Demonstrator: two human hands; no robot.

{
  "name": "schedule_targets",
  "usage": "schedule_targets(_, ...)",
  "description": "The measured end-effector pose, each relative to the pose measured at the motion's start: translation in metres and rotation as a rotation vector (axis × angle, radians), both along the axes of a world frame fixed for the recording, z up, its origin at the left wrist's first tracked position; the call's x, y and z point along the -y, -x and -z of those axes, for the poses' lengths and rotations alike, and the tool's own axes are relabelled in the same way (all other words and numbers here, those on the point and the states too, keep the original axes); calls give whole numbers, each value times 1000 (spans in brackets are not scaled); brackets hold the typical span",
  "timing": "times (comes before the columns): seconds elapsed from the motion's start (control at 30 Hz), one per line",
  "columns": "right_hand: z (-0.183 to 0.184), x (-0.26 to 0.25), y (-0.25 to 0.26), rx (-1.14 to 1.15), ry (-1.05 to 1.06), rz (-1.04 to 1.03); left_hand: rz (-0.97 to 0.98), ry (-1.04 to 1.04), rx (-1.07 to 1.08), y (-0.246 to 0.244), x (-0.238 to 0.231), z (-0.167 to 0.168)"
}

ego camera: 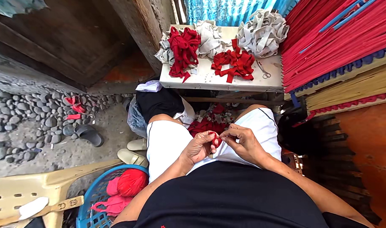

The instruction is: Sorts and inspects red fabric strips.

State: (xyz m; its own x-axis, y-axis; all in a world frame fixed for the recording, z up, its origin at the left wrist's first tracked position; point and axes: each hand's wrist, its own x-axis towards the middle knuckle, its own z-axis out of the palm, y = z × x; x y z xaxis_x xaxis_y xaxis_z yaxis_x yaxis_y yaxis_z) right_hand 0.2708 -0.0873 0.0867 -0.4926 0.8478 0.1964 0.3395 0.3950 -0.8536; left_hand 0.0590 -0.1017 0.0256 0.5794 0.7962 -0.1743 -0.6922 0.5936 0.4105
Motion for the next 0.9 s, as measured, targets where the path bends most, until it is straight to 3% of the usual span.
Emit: schedule_targets(0.9,10,-3,0,-4,87,55,-25,13,-194,-8,1,-2)
